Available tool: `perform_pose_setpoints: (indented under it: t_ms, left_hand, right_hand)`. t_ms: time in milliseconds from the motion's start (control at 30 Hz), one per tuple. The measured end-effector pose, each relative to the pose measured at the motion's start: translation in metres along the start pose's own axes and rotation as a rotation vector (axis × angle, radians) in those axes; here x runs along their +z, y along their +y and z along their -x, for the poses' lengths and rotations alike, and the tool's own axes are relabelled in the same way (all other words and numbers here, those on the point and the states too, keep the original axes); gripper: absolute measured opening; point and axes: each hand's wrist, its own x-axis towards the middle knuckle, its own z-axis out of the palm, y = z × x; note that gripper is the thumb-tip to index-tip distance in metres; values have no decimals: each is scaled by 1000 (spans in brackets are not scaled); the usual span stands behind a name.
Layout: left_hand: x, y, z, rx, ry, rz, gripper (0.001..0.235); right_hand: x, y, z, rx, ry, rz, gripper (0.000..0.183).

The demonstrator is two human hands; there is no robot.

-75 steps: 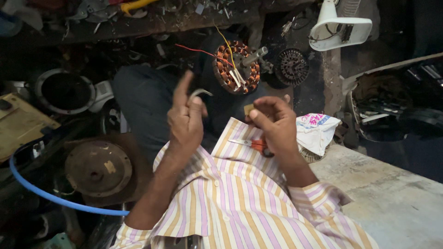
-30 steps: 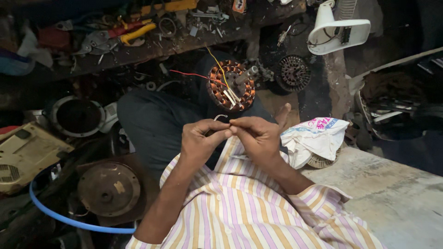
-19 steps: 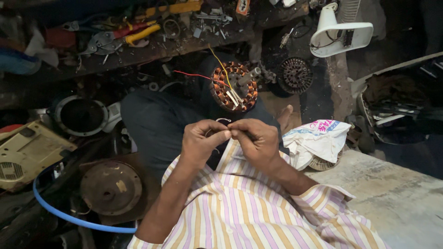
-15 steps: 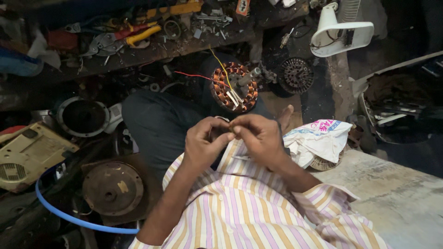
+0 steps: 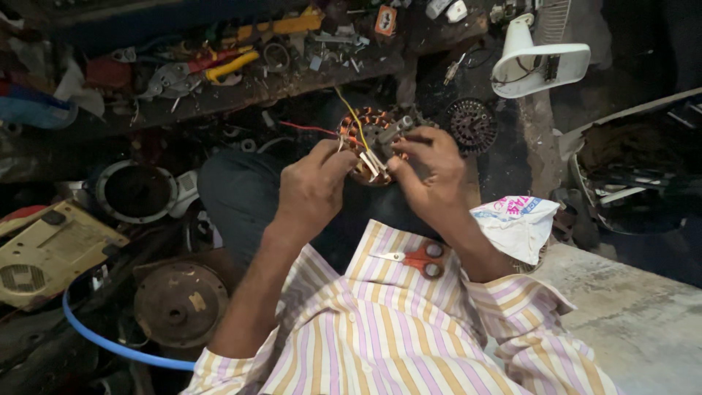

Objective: The person sits on the floor and works on a motor stator, using scissors to cut wires and a small stick to adjust or secure the windings. The person repeatedly trims and manipulates the wires attached to the copper-wound component.

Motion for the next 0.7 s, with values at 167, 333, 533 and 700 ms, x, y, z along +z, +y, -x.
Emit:
perform_pose_setpoints:
  t_ms: [167, 333, 533, 700]
  left_hand:
    - [3, -2, -1, -19, -24, -51, 21]
    - [6, -3, -3, -39, -85, -103, 16]
    - [12, 3, -9, -11, -122, -154, 12]
    - [9, 10, -10, 16, -107, -181, 14]
  right_hand:
    - [11, -6, 0, -45, -73, 86, 33]
    - [16, -7, 0, -23, -79, -3, 31]
    - [18, -8, 0, -17, -41, -72, 27]
    - [18, -6, 0, -8, -37, -83, 23]
